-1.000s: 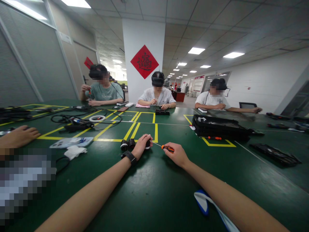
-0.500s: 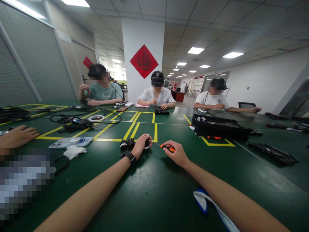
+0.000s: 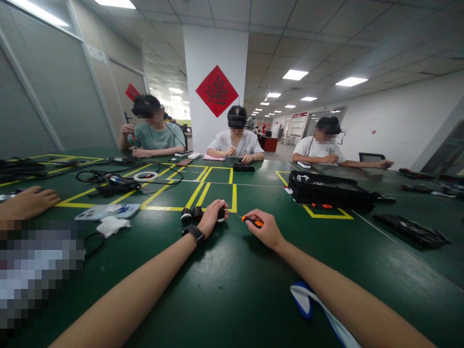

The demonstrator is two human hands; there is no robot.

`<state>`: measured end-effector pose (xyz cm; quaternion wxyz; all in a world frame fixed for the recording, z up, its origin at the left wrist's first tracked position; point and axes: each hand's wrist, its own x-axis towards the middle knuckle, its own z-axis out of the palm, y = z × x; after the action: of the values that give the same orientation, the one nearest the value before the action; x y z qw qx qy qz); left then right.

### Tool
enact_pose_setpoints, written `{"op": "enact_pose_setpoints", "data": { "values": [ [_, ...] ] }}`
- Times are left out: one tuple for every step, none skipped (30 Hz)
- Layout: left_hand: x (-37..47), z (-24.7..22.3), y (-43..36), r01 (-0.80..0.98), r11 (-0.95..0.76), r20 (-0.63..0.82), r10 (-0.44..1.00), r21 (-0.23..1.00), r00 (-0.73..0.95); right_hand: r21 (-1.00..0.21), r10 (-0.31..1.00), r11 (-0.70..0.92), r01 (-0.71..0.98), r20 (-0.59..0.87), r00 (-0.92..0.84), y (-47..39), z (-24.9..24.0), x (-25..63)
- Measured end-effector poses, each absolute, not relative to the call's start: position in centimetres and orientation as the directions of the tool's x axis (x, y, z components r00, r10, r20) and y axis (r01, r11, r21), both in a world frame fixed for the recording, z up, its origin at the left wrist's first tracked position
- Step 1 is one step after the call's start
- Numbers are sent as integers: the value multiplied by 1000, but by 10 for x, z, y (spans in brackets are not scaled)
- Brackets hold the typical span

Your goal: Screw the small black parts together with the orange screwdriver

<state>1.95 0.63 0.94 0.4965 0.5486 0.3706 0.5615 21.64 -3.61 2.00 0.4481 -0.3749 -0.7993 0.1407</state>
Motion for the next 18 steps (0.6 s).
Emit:
{"op": "enact_pose_setpoints", "data": {
  "values": [
    [20,10,6,-144,-234,249,964,961,92,-562,722,684,465,613,-320,-35,20,217],
    [20,10,6,-136,-236,249,965,962,85,-568,722,685,456,615,-318,-35,20,217],
    [20,10,6,-124,-240,250,965,963,77,-581,725,683,443,617,-308,-34,19,217],
    [20,10,6,-106,-247,255,964,963,70,-602,730,677,423,619,-289,-33,19,217],
    [20,10,6,-82,-259,264,962,962,64,-631,740,668,395,618,-264,-32,18,217],
    [20,10,6,-55,-272,275,960,961,61,-669,757,651,359,609,-237,-32,18,217],
    [20,10,6,-29,-286,287,956,958,57,-718,783,622,314,585,-211,-31,17,216],
    [19,10,6,-12,-297,297,953,955,54,-772,815,580,260,548,-189,-31,17,215],
    [19,9,6,-5,-305,305,951,952,51,-827,848,528,192,501,-171,-30,17,213],
    [18,8,6,-9,-308,308,950,951,46,-877,879,469,107,451,-155,-30,16,211],
    [18,8,7,-18,-307,307,950,952,48,-911,903,413,4,409,-133,-29,16,209],
    [18,7,7,-27,-302,303,951,953,59,-923,918,369,-108,380,-109,-29,16,207],
    [18,7,7,-32,-294,296,952,955,75,-916,927,341,-212,365,-86,-28,16,205],
    [18,6,7,-35,-283,285,954,958,97,-900,930,326,-288,360,-71,-27,17,204],
    [18,6,7,-34,-271,273,955,962,119,-889,930,322,-326,362,-67,-26,17,204],
    [19,6,7,-30,-257,259,956,966,140,-887,925,333,-322,373,-71,-26,18,204],
    [19,6,7,-26,-244,245,956,969,158,-891,915,358,-278,394,-84,-27,19,204],
    [19,6,6,-24,-233,234,957,972,174,-895,901,395,-207,422,-101,-28,20,205]
  ]
}}
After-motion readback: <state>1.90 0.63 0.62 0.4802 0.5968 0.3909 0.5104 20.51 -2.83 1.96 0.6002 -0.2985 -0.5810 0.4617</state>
